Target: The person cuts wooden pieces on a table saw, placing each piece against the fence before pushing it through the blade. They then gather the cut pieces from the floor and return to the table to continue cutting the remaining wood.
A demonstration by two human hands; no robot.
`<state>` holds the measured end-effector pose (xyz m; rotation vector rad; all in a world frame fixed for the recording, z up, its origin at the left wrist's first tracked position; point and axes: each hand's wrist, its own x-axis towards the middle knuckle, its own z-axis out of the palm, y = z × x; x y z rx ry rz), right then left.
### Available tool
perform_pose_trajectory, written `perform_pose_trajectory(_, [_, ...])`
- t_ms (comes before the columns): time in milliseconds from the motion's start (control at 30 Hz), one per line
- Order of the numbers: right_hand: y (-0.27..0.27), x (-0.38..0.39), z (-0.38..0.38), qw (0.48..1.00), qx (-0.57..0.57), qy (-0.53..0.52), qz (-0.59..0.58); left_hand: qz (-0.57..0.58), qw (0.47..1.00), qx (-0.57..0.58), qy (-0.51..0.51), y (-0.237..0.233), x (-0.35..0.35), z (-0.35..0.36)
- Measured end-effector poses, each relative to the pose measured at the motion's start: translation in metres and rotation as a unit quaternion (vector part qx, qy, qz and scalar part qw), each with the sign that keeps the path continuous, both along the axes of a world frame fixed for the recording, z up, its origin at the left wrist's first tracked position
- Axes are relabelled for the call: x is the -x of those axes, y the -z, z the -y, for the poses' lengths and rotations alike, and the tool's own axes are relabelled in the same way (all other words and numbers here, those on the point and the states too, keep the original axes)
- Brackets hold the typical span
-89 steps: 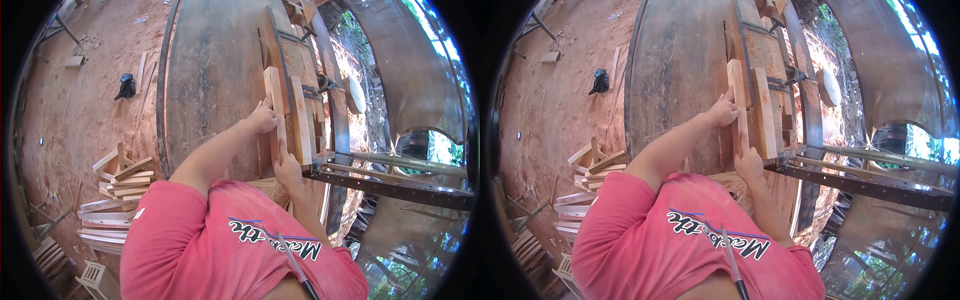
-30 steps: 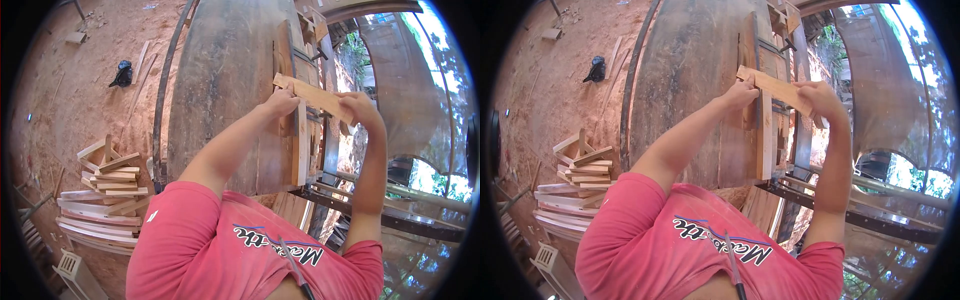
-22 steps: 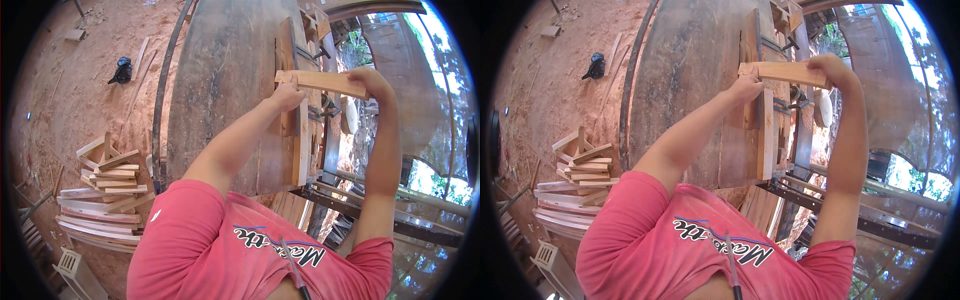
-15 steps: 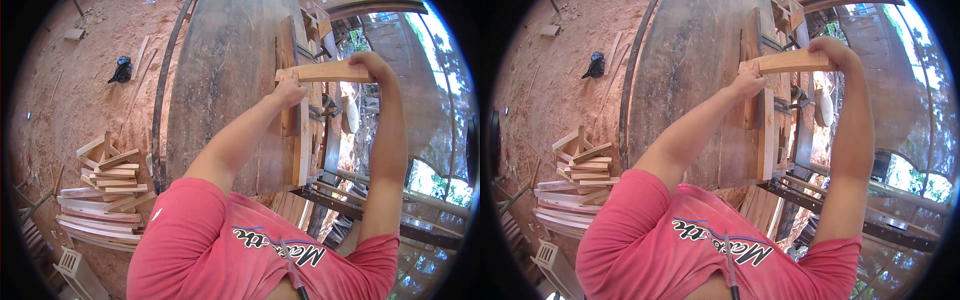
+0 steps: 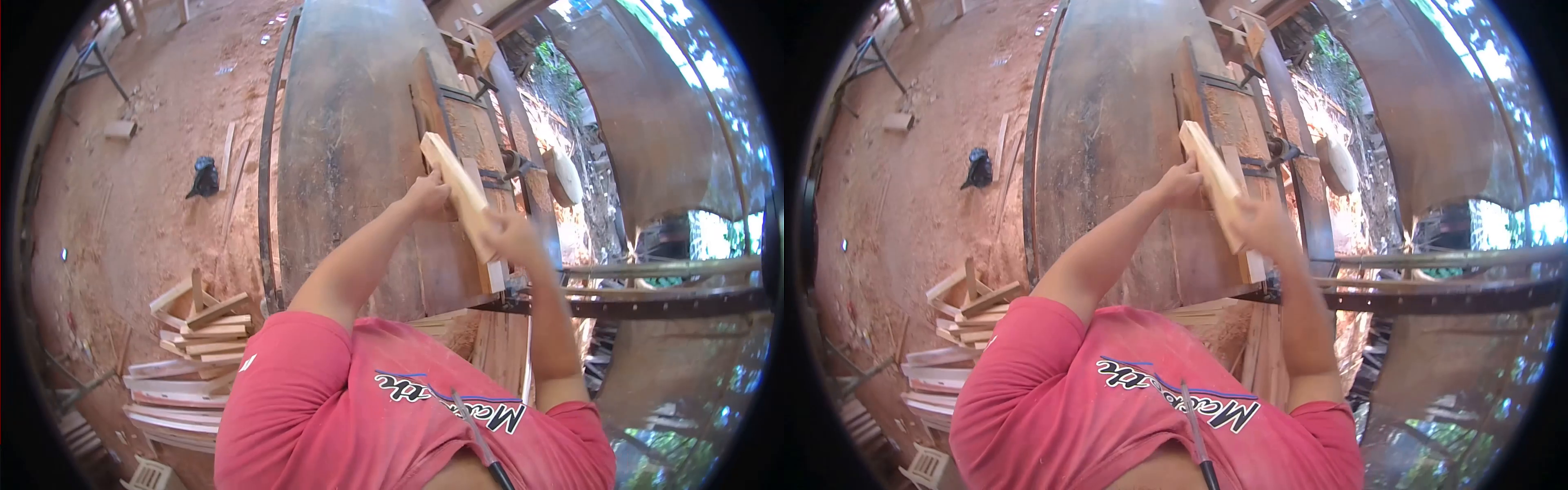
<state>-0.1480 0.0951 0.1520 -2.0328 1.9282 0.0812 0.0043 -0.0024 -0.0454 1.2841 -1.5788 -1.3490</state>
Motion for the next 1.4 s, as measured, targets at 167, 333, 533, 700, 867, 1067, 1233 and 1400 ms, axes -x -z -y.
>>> perform_pose_trajectory(167, [0.076,-0.01,-0.116,0.998,0.03,0.042,0.024,0.091,0.989,0.091,0.08,-0.015,-0.01,-0.074])
perform_pose_trajectory(333, [0.084,-0.035,-0.176,0.978,0.117,0.08,0.152,-0.165,0.953,-0.252,-0.036,-0.019,-0.008,-0.164])
perform_pose_trajectory(533, [0.112,0.016,-0.13,0.92,0.165,0.184,0.305,-0.218,0.934,-0.271,-0.084,-0.028,-0.049,-0.191])
perform_pose_trajectory(700, [0.131,0.097,-0.068,0.966,0.216,0.144,0.014,-0.437,0.823,-0.352,-0.083,-0.048,-0.108,-0.203])
perform_pose_trajectory(867, [0.175,0.094,-0.058,0.974,0.089,0.19,-0.086,-0.432,0.834,-0.279,-0.2,-0.057,-0.183,-0.261])
perform_pose_trajectory(1067, [0.167,0.082,-0.062,0.97,0.122,0.194,-0.087,-0.404,0.738,-0.203,-0.501,-0.023,-0.243,-0.363])
perform_pose_trajectory(1233, [0.174,0.121,-0.041,0.951,0.027,0.24,0.193,-0.306,0.668,-0.357,-0.577,0.146,-0.324,-0.454])
perform_pose_trajectory(1400, [0.108,0.092,-0.072,0.762,-0.109,0.301,0.562,-0.308,0.618,-0.373,-0.619,0.162,-0.37,-0.534])
